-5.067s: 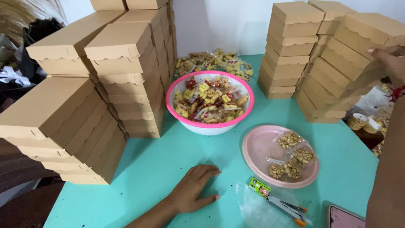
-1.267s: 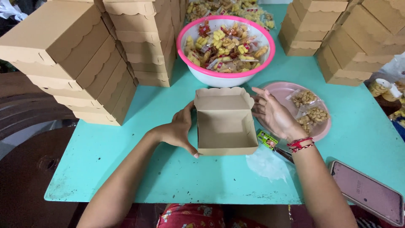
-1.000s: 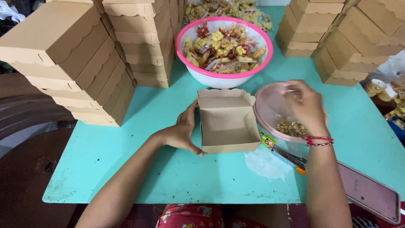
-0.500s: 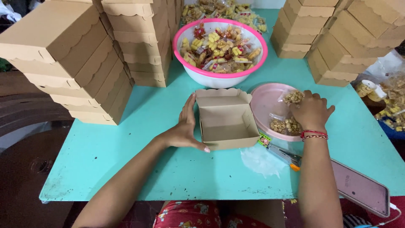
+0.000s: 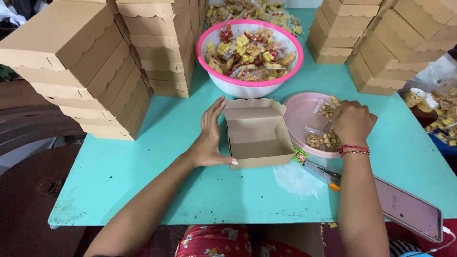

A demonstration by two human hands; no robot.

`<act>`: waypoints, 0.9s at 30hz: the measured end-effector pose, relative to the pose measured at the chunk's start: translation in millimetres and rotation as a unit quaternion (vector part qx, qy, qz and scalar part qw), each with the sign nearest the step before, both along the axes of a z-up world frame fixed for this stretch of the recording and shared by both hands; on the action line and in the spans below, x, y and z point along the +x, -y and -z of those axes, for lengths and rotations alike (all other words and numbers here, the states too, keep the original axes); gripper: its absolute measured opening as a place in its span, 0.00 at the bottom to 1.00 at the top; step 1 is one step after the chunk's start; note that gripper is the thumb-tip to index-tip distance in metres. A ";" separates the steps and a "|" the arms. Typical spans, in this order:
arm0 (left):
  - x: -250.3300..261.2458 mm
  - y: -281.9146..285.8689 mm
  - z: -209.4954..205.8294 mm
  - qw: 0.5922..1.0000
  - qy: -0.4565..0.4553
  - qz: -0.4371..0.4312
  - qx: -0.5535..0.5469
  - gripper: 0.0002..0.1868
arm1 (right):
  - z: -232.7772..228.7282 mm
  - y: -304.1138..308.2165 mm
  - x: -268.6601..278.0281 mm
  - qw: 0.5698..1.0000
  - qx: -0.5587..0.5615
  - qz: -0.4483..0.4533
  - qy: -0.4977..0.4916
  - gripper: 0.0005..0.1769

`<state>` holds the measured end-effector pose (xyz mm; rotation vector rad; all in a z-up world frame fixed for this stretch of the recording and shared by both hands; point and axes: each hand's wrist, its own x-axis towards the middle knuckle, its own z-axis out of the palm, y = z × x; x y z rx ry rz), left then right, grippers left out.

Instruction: Packing small individually wrapped snack packets into cardboard boxes and closing them.

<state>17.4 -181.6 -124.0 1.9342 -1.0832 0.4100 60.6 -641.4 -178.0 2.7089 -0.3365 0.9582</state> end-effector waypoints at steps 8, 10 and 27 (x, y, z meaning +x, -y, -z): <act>-4.8 4.1 -2.9 0.994 0.078 -0.028 -0.076 0.55 | -24.0 -10.5 0.2 0.978 0.177 -0.081 0.072 0.13; -5.0 4.3 -3.5 0.990 0.083 -0.036 -0.105 0.50 | -32.2 -18.2 0.9 0.906 0.343 -0.232 0.086 0.13; -25.7 31.0 -16.7 0.980 -0.055 -0.014 -0.189 0.36 | -99.9 -174.7 -66.4 0.664 0.521 -0.524 -0.114 0.13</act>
